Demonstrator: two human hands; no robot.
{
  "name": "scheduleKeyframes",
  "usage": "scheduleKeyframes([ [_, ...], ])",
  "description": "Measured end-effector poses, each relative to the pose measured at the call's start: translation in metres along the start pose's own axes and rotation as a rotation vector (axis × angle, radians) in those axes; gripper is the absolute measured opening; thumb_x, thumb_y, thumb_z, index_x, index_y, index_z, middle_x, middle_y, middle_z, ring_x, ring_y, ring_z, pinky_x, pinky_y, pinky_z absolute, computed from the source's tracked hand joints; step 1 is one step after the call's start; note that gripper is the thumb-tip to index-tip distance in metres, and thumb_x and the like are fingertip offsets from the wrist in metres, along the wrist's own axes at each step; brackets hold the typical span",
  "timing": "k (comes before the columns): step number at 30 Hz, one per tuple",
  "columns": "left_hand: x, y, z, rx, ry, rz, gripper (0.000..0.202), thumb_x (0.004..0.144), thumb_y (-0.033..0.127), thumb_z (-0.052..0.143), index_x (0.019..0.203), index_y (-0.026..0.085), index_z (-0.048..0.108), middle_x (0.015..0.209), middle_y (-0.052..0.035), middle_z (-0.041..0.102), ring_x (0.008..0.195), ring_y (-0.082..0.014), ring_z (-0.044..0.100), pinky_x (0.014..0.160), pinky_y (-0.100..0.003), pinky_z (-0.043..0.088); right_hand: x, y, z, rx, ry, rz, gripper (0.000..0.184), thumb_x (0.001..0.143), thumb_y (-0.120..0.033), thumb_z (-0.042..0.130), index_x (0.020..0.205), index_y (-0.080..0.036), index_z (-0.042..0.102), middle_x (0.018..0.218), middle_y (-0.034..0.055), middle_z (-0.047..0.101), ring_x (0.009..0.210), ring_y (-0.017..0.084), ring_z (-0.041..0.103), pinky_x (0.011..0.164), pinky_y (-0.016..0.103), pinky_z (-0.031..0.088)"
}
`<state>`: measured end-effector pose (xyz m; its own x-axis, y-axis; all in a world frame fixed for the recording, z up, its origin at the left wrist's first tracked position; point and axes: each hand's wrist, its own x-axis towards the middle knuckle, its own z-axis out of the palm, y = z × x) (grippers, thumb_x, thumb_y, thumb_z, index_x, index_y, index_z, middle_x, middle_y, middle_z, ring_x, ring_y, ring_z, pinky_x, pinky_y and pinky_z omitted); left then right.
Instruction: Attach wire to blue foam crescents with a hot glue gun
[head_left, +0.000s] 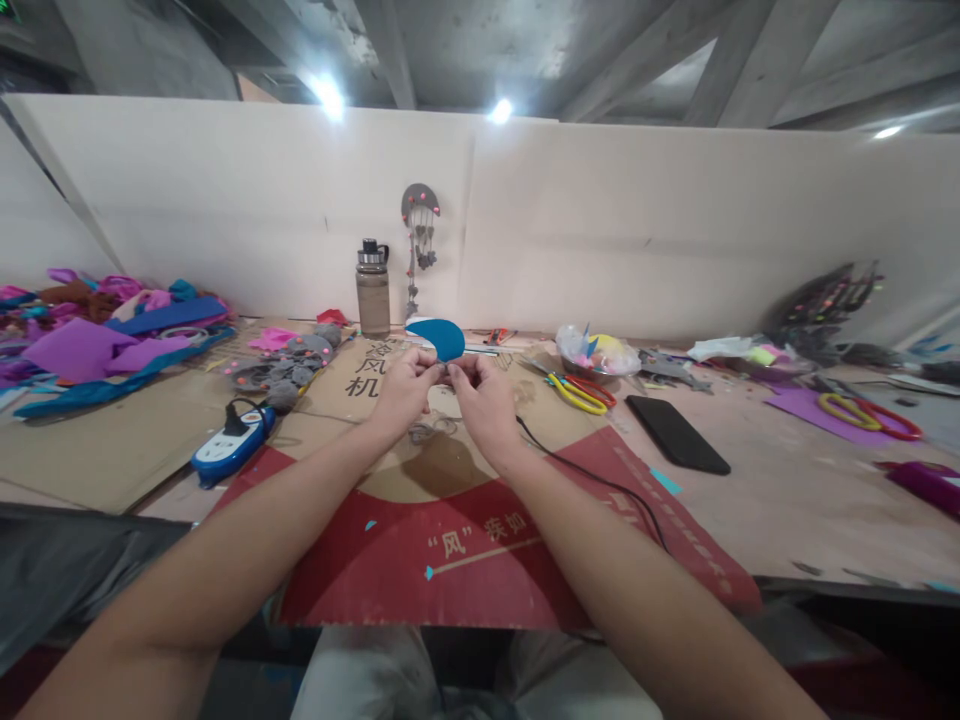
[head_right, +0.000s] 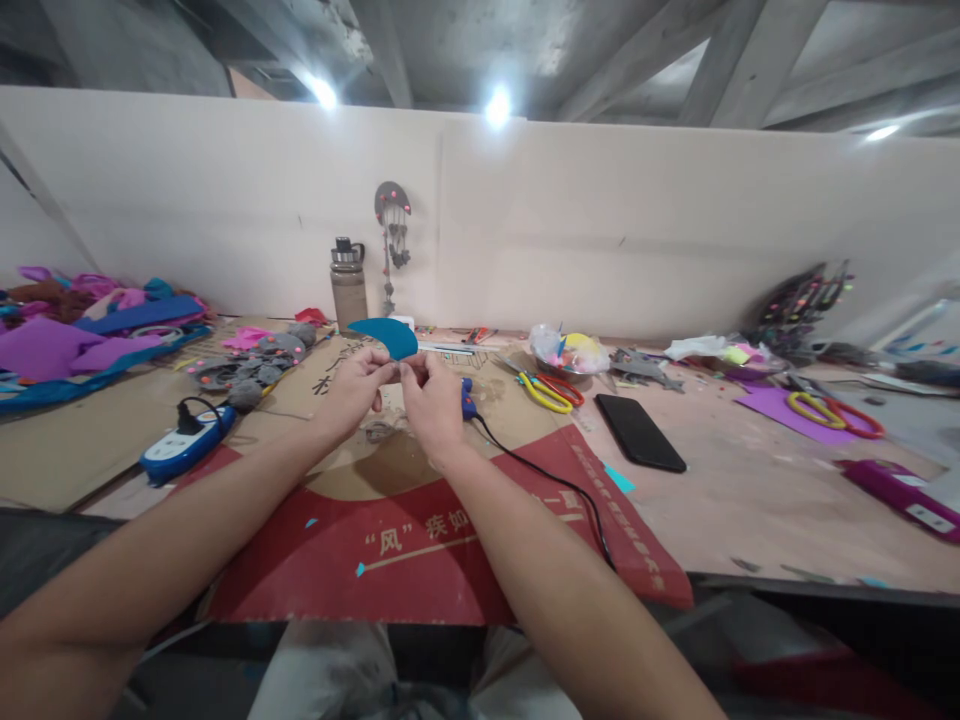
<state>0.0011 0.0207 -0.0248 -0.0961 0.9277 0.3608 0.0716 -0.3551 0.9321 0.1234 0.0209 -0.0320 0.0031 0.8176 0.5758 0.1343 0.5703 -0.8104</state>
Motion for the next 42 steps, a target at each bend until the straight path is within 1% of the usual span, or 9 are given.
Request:
scheduleKeyframes([
  [2,0.002,-0.001,0.000,-0.062,-0.012,-0.011,0.015,0.073,0.029,0.065,0.074,0.017,0.055,0.067,0.0005,0.058,0.038,-0.0043,0.042,0.030,-0.018,0.028,0.000,0.001,0.000,0.001,-0.003,-0.001,0.017,0.081,-0.034,0.051,0.082,-0.018,0.057,0.075,0.0025,0.062,0.068,0.014,0.056,0.067,0.027,0.042],
  [4,0.003,-0.001,0.000,-0.150,-0.032,-0.019,0.016,0.072,0.028,0.066,0.073,0.017,0.055,0.069,-0.0006,0.057,0.046,-0.0066,0.049,0.031,-0.017,0.028,0.001,0.001,-0.001,-0.021,0.001,-0.005,0.016,0.081,-0.034,0.051,0.080,-0.018,0.057,0.073,0.0015,0.061,0.066,0.014,0.053,0.065,0.027,0.040],
  [7,0.004,0.001,0.000,-0.272,-0.067,-0.079,0.015,0.069,0.025,0.067,0.070,0.016,0.055,0.071,-0.0020,0.056,0.060,-0.0100,0.057,0.032,-0.016,0.027,0.001,0.002,-0.002,-0.035,0.013,-0.003,0.017,0.081,-0.035,0.051,0.080,-0.019,0.056,0.069,0.0000,0.058,0.062,0.013,0.049,0.062,0.026,0.038],
  [9,0.005,0.003,0.000,-0.316,-0.076,-0.118,0.015,0.067,0.023,0.067,0.070,0.016,0.054,0.071,-0.0020,0.057,0.062,-0.0110,0.059,0.032,-0.016,0.025,0.002,0.004,-0.003,-0.020,0.015,0.001,0.017,0.081,-0.036,0.051,0.080,-0.019,0.055,0.069,-0.0004,0.057,0.062,0.013,0.047,0.062,0.026,0.038],
  [18,0.004,0.004,0.000,-0.325,-0.090,-0.123,0.013,0.067,0.022,0.066,0.072,0.016,0.056,0.074,-0.0037,0.063,0.070,-0.0149,0.064,0.037,-0.017,0.028,0.005,0.012,-0.003,0.001,0.030,0.037,0.019,0.080,-0.039,0.051,0.078,-0.020,0.055,0.068,-0.0014,0.057,0.061,0.012,0.046,0.062,0.025,0.036],
  [24,0.002,0.007,0.000,-0.339,-0.086,-0.146,0.012,0.067,0.020,0.066,0.072,0.015,0.056,0.073,-0.0027,0.061,0.068,-0.0130,0.062,0.041,-0.017,0.032,0.005,0.011,-0.004,-0.012,0.037,0.051,0.020,0.080,-0.038,0.051,0.076,-0.019,0.054,0.065,-0.0023,0.054,0.058,0.011,0.043,0.058,0.024,0.035],
  [29,0.001,0.008,0.001,-0.376,-0.116,-0.170,0.013,0.069,0.021,0.066,0.074,0.015,0.055,0.073,-0.0021,0.060,0.063,-0.0108,0.059,0.044,-0.018,0.035,0.003,0.010,-0.004,-0.008,0.025,0.050,0.018,0.079,-0.036,0.052,0.076,-0.019,0.055,0.063,-0.0030,0.052,0.057,0.011,0.043,0.057,0.024,0.035],
  [35,0.000,0.005,0.003,-0.394,-0.119,-0.132,0.010,0.075,0.019,0.061,0.076,0.014,0.053,0.068,-0.0002,0.054,0.055,-0.0066,0.050,0.043,-0.017,0.032,0.004,0.010,-0.002,-0.039,0.016,0.034,0.016,0.079,-0.034,0.053,0.075,-0.018,0.054,0.063,-0.0033,0.051,0.058,0.010,0.042,0.057,0.024,0.034],
  [42,0.002,0.005,0.003,-0.426,-0.100,-0.106,0.015,0.073,0.019,0.065,0.080,0.014,0.053,0.070,-0.0004,0.057,0.055,-0.0065,0.052,0.047,-0.018,0.036,0.004,0.009,-0.002,-0.009,-0.003,0.077,0.017,0.077,-0.034,0.053,0.076,-0.017,0.055,0.064,-0.0026,0.052,0.058,0.010,0.043,0.057,0.024,0.035],
])
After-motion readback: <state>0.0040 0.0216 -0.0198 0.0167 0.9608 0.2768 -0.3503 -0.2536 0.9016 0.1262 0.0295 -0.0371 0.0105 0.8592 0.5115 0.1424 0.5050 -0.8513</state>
